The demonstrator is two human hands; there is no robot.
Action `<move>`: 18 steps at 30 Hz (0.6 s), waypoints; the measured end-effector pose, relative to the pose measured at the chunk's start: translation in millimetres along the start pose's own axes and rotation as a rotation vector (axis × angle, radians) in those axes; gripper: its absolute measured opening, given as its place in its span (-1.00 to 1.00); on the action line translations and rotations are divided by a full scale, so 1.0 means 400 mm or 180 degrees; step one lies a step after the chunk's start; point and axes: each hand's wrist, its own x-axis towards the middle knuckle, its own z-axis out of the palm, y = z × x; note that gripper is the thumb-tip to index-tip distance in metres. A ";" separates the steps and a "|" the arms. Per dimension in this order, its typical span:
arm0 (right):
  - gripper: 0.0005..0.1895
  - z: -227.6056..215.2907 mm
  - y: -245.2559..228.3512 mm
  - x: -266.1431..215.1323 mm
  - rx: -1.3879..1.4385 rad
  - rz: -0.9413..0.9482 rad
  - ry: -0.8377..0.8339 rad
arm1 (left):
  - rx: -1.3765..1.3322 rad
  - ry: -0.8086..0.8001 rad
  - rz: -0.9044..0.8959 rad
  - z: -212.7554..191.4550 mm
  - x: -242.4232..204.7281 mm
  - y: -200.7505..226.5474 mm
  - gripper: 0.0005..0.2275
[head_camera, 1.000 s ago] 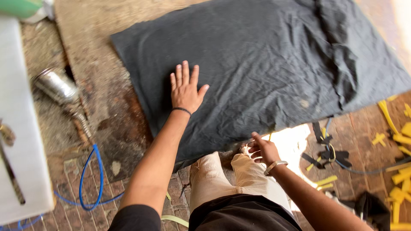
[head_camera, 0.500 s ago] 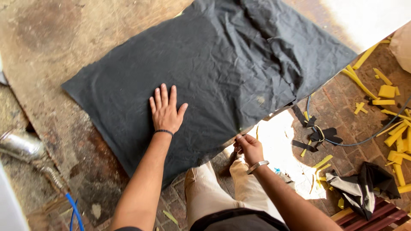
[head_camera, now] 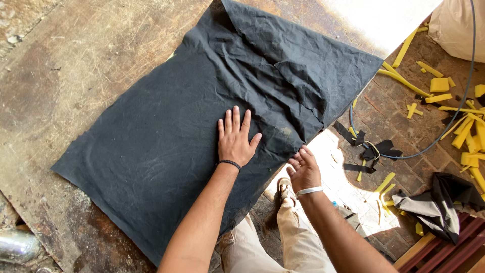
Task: The person smooths a dark sheet of fabric on a workbench, sprays adhesive onto a yellow foam sheet, and places the fabric over the foam. They then use shears to trim the fabric edges around the foam, leaving a covered piece.
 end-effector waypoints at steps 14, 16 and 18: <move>-0.72 0.034 -0.106 0.071 -0.2194 -0.0389 0.0720 | 0.0613 -0.0431 -0.0470 -0.039 -0.056 -0.001 -0.34; -0.78 0.023 -0.107 0.073 -0.2491 -0.0782 0.0658 | 0.0471 -0.0247 -0.0391 0.003 -0.052 0.087 -0.30; -0.79 0.014 -0.106 0.077 -0.2519 -0.1112 0.0505 | 0.0301 -0.0109 -0.0365 0.013 -0.048 0.113 -0.28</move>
